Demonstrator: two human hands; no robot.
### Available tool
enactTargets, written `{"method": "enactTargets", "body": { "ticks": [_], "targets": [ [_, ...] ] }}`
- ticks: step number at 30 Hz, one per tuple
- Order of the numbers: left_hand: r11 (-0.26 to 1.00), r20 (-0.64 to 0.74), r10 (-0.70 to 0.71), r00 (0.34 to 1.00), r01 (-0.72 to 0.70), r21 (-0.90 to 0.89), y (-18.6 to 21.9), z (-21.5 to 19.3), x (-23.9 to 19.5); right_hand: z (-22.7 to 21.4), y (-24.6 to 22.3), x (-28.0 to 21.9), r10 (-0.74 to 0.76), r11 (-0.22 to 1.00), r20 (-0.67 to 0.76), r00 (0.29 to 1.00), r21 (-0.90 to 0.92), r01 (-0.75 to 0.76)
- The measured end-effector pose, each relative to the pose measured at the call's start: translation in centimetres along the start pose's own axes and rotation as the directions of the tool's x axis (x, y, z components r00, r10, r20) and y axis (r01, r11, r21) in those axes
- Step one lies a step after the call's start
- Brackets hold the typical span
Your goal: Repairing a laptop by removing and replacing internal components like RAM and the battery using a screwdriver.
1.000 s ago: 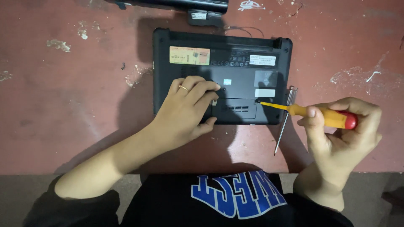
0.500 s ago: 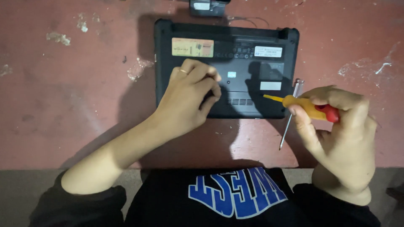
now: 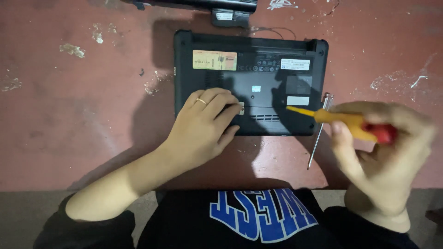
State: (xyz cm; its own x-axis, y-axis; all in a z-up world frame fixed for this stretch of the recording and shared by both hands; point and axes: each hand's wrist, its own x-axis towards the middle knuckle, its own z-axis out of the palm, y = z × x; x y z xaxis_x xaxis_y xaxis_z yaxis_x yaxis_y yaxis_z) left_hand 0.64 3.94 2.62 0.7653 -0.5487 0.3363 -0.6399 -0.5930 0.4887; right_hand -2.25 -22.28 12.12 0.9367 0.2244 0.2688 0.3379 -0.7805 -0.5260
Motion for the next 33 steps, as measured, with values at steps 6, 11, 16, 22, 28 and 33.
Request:
{"method": "enactTargets", "body": {
  "ticks": [6,11,16,22,28,33],
  "targets": [
    [0.995,-0.046,0.077,0.996,-0.073,0.069,-0.2,-0.3,0.0,3.2,0.5,0.9,-0.239,0.903,-0.07,0.969,0.35,0.248],
    [0.986,-0.112,0.123,0.986,-0.109,0.127,-0.2,-0.3,0.0,4.7,0.2,1.7,-0.292,0.909,-0.029,0.956,0.304,0.286],
    [0.987,-0.117,0.117,0.986,-0.102,0.127,0.0,-0.6,0.2,4.6,-0.3,2.0,-0.248,0.917,-0.018,0.969,0.319,0.241],
    [0.987,-0.122,0.113,0.986,-0.097,0.129,-0.1,-0.4,0.1,5.0,0.2,2.1,-0.345,0.9,-0.049,0.937,0.267,0.345],
    [0.988,-0.095,0.099,0.991,-0.086,0.125,-0.1,-0.4,0.1,4.4,-0.9,2.7,-0.343,0.938,0.041,0.938,0.065,0.34],
    [0.99,-0.116,0.11,0.987,-0.098,0.104,-0.5,-0.2,0.4,2.1,-1.5,3.8,-0.323,0.943,0.351,0.879,0.045,0.329]
  ]
}}
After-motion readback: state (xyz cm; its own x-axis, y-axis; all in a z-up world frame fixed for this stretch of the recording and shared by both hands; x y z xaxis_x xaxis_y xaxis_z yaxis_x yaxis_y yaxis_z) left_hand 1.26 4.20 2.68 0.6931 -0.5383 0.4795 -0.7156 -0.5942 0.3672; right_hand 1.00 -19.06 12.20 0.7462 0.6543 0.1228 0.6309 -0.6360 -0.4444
